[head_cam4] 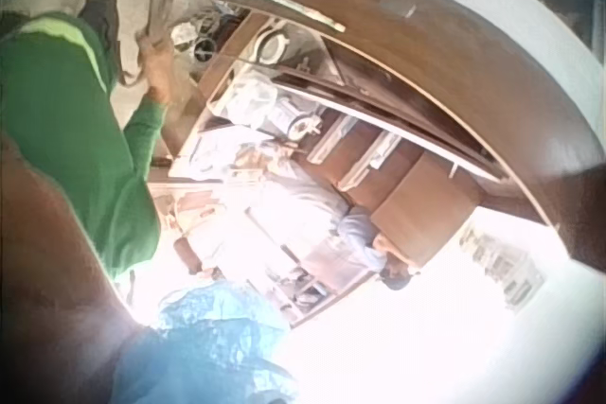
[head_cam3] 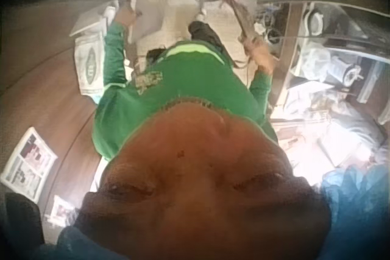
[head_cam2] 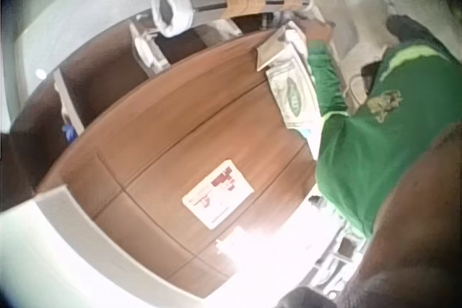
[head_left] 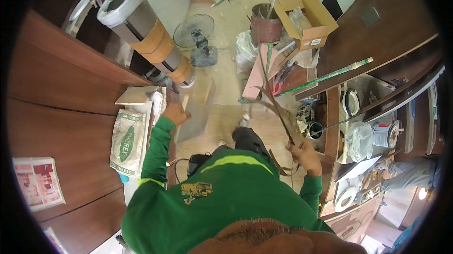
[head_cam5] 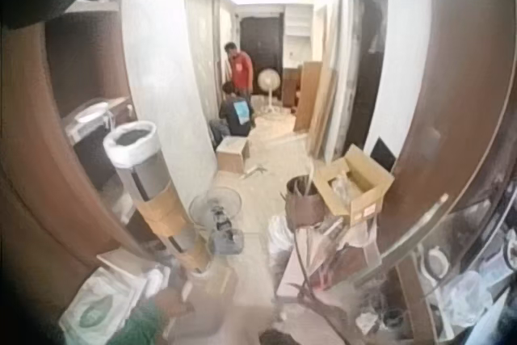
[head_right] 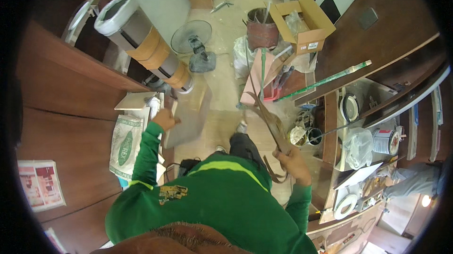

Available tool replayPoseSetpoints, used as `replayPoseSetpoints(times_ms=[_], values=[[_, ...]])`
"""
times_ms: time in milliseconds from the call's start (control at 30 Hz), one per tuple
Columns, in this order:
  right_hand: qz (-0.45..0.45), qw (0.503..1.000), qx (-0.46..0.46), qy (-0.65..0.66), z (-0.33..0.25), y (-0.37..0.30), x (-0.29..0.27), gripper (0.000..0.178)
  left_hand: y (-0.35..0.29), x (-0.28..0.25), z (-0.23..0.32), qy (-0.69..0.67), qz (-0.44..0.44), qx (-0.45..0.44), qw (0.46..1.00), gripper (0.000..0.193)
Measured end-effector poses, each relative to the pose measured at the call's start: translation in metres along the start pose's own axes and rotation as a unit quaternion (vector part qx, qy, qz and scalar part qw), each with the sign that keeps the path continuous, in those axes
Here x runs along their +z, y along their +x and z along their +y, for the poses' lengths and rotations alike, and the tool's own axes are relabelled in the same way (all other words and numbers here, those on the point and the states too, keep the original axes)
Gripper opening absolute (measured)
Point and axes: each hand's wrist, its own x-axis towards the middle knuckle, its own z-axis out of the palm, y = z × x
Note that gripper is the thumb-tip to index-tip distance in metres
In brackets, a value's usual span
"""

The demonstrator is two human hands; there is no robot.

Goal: The person handles small hardware and then picks up and moves several wooden planks and trim pieces around a cluttered construction site. They place some pieces into a cardboard box and continue moving materials across the floor.

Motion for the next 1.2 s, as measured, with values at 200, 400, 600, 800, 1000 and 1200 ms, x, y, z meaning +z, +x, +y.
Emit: replayPoseSetpoints(times_ms=[200,400,600,800,1000,1200], values=[[-0.037,0.993,-0.020,0.107,-0.067,0.070,-0.033,0.020,0.077,-0.081,0.034,0.000,0.115,-0.030,0.993,0.053],[-0.004,0.980,-0.047,0.192,-0.115,0.101,-0.073,0.019,0.156,-0.164,0.081,-0.100,0.136,0.012,0.986,0.049],[0.146,0.963,-0.091,0.207,-0.165,0.126,-0.094,0.030,0.281,-0.196,0.112,-0.027,0.100,0.010,0.995,0.048],[0.263,0.942,-0.098,0.183,-0.207,0.142,-0.096,0.029,0.469,-0.129,0.082,0.027,-0.013,0.009,1.000,0.054],[0.397,0.899,-0.068,0.174,-0.246,0.137,-0.056,0.034,0.570,-0.023,0.059,0.065,-0.033,0.043,0.996,0.050],[0.458,0.878,-0.017,0.139,-0.305,0.139,-0.033,0.033,0.618,0.081,0.012,0.031,-0.126,0.067,0.989,0.046]])
